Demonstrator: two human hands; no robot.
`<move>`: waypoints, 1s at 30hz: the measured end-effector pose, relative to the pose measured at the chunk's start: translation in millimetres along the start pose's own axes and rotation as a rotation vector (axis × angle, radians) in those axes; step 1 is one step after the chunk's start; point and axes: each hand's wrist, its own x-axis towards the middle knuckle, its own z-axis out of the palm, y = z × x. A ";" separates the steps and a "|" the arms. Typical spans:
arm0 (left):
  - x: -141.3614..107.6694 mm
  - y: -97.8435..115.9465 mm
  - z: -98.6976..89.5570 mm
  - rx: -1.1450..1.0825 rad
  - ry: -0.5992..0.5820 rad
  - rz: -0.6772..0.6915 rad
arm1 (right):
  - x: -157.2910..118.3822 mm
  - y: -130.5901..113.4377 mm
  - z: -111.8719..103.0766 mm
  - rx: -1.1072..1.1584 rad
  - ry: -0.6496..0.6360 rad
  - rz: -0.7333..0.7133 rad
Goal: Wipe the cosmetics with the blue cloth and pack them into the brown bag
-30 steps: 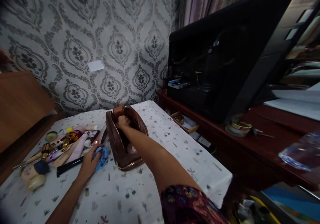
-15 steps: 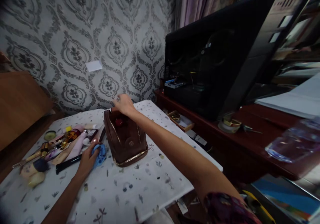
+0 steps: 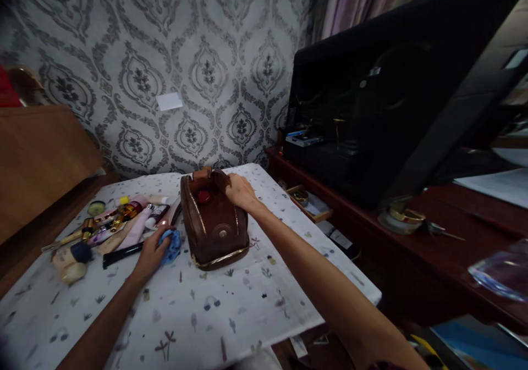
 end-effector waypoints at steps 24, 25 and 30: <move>0.0 -7.7 -15.4 0.004 0.108 0.091 | -123.0 -79.6 191.9 0.662 -0.100 -0.514; 0.7 -9.7 -17.1 0.018 0.122 0.088 | -123.7 -82.9 197.8 0.693 -0.101 -0.486; 1.9 -17.1 -28.0 0.121 0.213 0.049 | -126.0 -90.8 213.6 0.806 -0.126 -0.354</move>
